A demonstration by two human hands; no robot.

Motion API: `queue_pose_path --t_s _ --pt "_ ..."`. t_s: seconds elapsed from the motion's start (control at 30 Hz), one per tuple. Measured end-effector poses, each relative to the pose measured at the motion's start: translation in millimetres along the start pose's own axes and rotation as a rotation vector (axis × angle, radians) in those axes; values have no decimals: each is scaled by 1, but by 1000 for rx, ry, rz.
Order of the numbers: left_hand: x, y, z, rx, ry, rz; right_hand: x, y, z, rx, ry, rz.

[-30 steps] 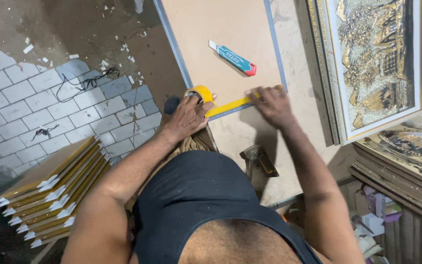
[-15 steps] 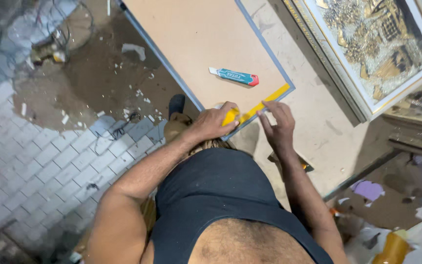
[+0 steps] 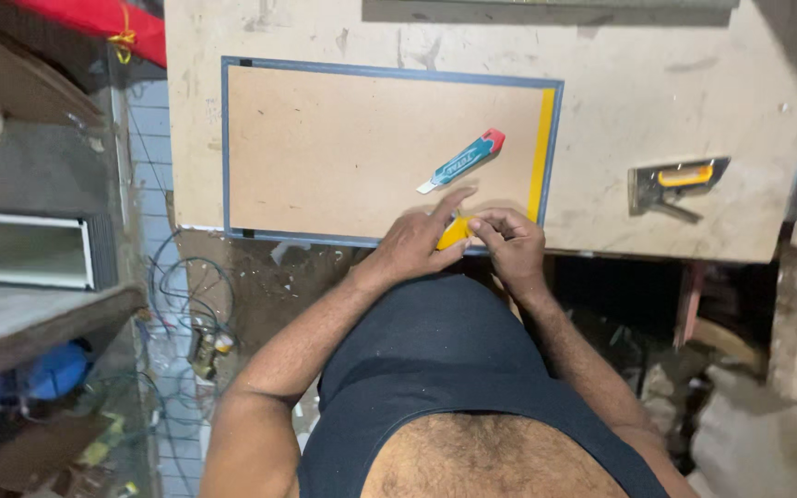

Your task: The person applies yellow masking tape to the edges of rectangular frames on a workbench. They use a utility knife to cut the tape and smooth it along the borders, repeating the process on multiple frames.

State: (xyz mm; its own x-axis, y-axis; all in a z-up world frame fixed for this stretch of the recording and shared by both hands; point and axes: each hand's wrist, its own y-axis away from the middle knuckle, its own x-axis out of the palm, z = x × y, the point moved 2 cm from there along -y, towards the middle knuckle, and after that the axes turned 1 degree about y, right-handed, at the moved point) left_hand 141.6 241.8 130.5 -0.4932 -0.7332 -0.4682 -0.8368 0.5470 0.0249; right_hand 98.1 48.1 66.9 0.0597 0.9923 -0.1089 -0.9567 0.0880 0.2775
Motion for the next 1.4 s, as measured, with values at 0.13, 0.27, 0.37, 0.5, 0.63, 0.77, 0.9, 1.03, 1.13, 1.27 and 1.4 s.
queue_pose_path --t_s 0.13,0.27,0.37,0.5,0.63,0.77,0.9,1.03,1.13,1.27,1.4 --pt "-34 36 32 28 -35 207 32 36 -22 -21 23 -212" --pt "-117 93 105 -70 -55 306 -14 60 -40 -121 200 -565" --pt "-196 150 175 -788 -153 499 -57 84 -53 -61 305 -743" --pt "-243 196 242 -685 -65 473 -61 87 -82 19 305 -687" --pt "-247 210 282 -661 -54 395 -44 68 -99 -117 369 -722" --pt "-249 205 285 -601 -54 359 -38 55 -98 -279 505 -742" --pt "-247 199 271 -564 -44 344 -35 48 -97 -143 491 -776" --pt "-243 185 266 -524 -167 307 -40 51 -93 -133 479 -782" --pt "-245 183 260 -490 -219 301 -41 49 -93 -190 510 -721" --pt "-244 181 253 -479 -195 281 -50 51 -99 -152 615 -714" --pt "-246 178 240 -501 -205 263 -52 49 -105 -157 583 -708"
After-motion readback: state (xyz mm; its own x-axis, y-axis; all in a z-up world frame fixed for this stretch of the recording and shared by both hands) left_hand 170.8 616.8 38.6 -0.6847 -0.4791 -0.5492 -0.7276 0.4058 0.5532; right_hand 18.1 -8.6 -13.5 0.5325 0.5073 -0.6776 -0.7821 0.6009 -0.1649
